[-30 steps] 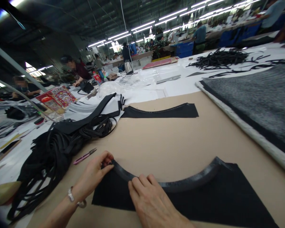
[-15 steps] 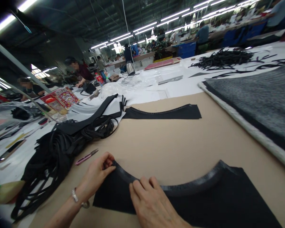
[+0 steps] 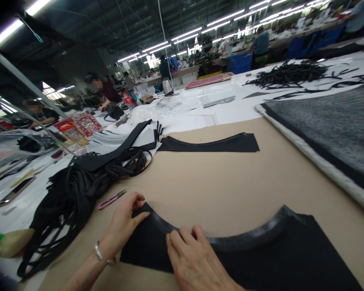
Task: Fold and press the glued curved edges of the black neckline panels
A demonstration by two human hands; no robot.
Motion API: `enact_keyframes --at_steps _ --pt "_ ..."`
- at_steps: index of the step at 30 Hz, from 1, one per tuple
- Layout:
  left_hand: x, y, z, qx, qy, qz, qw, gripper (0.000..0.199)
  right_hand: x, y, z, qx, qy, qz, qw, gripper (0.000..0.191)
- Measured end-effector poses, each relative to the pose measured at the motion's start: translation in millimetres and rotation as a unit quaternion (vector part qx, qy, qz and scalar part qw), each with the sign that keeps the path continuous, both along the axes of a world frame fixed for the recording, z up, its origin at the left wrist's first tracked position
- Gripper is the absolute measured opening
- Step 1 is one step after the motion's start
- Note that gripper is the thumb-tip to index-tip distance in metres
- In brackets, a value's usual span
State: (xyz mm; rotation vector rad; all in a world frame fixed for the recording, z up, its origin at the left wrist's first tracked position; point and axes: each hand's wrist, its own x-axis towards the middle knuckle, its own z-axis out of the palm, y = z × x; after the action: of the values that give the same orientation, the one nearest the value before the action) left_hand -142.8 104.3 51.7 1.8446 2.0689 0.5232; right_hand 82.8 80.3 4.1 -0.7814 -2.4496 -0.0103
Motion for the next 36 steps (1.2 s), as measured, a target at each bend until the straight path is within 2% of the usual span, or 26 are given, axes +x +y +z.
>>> enact_keyframes --at_steps 4,8,11,22,26,29,33,36 --pt "-1 -14 -8.3 0.063 0.038 -0.063 0.995 0.003 -2 -1 0.5 0.006 0.001 -0.008 1.0 0.033" --pt "-10 -30 -20.0 0.125 0.055 -0.112 0.984 0.016 -2 -3 0.9 0.018 0.001 -0.017 1.0 0.033" --pt "-17 -37 -22.8 0.152 0.08 -0.142 0.975 0.024 -2 -5 0.7 0.014 -0.002 -0.016 1.0 0.035" --pt "-29 -40 -23.2 0.104 0.218 -0.206 0.948 0.044 -4 -2 -1.8 0.005 -0.002 -0.01 1.0 0.034" --pt "-25 -38 -13.9 0.069 0.225 -0.217 0.947 0.043 -7 -3 1.4 -0.001 -0.003 -0.017 1.0 0.03" --pt "-23 -31 -1.1 0.05 0.177 -0.203 0.962 0.035 -8 -3 4.6 -0.02 -0.019 -0.014 1.0 0.028" --pt "-24 -14 12.9 0.031 0.069 -0.16 0.984 0.021 -10 -3 10.1 -0.132 -0.018 -0.017 0.991 0.025" --pt "-23 1 20.0 -0.001 0.064 -0.189 0.98 0.03 -15 -2 18.2 -0.228 0.016 -0.054 0.972 0.024"
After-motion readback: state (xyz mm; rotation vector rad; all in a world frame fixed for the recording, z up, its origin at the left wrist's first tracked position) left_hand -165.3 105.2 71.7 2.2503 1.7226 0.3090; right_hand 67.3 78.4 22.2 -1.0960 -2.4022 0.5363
